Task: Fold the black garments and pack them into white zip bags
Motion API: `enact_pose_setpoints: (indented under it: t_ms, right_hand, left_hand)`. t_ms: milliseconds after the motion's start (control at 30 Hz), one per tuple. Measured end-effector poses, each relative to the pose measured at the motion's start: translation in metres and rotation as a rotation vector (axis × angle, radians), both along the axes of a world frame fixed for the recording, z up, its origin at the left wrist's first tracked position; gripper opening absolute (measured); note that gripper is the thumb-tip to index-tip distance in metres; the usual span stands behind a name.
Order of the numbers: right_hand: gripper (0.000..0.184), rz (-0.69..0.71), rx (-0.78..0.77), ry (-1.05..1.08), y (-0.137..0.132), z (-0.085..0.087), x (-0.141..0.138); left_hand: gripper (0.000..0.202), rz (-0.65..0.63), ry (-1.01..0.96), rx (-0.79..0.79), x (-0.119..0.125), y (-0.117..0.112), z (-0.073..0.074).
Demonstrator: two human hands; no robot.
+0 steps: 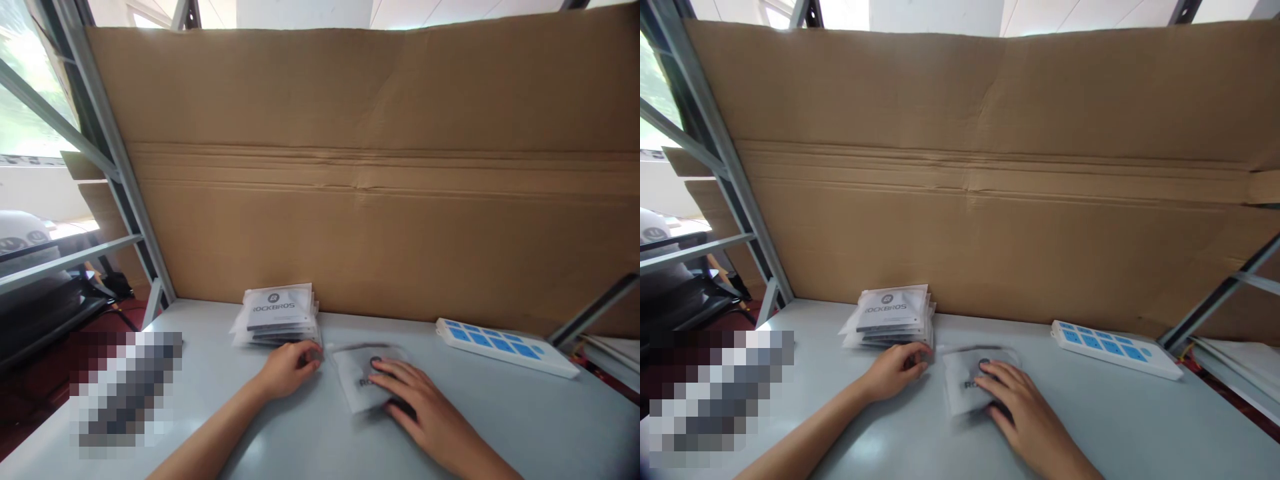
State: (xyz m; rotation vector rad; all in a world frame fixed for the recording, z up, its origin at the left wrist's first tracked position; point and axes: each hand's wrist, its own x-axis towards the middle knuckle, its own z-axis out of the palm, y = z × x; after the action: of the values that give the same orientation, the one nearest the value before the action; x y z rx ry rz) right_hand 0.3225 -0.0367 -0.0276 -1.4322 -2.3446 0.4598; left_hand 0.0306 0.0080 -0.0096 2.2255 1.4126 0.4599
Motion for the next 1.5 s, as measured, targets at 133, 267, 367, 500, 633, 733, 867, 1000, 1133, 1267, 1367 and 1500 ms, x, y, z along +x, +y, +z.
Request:
enact_pose_setpoints:
  t_ms: [133,267,367,500,633,733,867,1000,1133,1267,1367,1500]
  right_hand:
    - [0.045,-0.130,0.204,-0.063,0.022,-0.024,0.024]
    - [0.048,-0.194,0.278,-0.095,0.036,-0.037,0.031]
    - [0.052,-0.186,0.257,-0.150,0.044,-0.039,0.029]
    - [0.054,-0.172,0.224,-0.190,0.060,-0.037,0.026]
    - [0.053,-0.187,0.234,-0.178,0.075,-0.041,0.021]
    - [0.053,-0.202,0.254,-0.157,0.079,-0.047,0.018]
    - [0.051,-0.205,0.283,-0.123,0.076,-0.050,0.017]
    - [0.050,-0.198,0.310,-0.090,0.074,-0.048,0.018]
    - [0.047,-0.184,0.341,-0.044,0.075,-0.047,0.018]
    - [0.046,-0.124,0.344,0.007,0.077,-0.048,0.016]
    - [0.046,-0.074,0.308,0.021,0.075,-0.046,0.016]
    - [0.050,-0.037,0.241,0.017,0.070,-0.040,0.018]
  left_hand:
    - [0.022,-0.022,0.025,0.010,0.001,0.000,0.000]
    - [0.022,-0.031,0.056,0.024,0.002,-0.001,0.000]
    - [0.021,-0.033,0.072,0.039,0.002,-0.002,-0.001]
    - [0.020,-0.038,0.083,0.050,0.004,-0.005,0.000]
    - [0.021,-0.042,0.094,0.061,0.004,-0.006,0.000]
    - [0.021,-0.049,0.106,0.068,0.004,-0.006,-0.001]
    - [0.021,-0.064,0.116,0.075,0.005,-0.006,0.000]
    - [0.020,-0.073,0.119,0.082,0.005,-0.006,0.001]
    - [0.019,-0.079,0.124,0.090,0.005,-0.005,0.001]
    - [0.021,-0.076,0.132,0.102,0.005,-0.005,0.000]
    - [0.021,-0.078,0.137,0.116,0.006,-0.005,-0.001]
    - [0.020,-0.089,0.142,0.149,0.005,-0.003,-0.003]
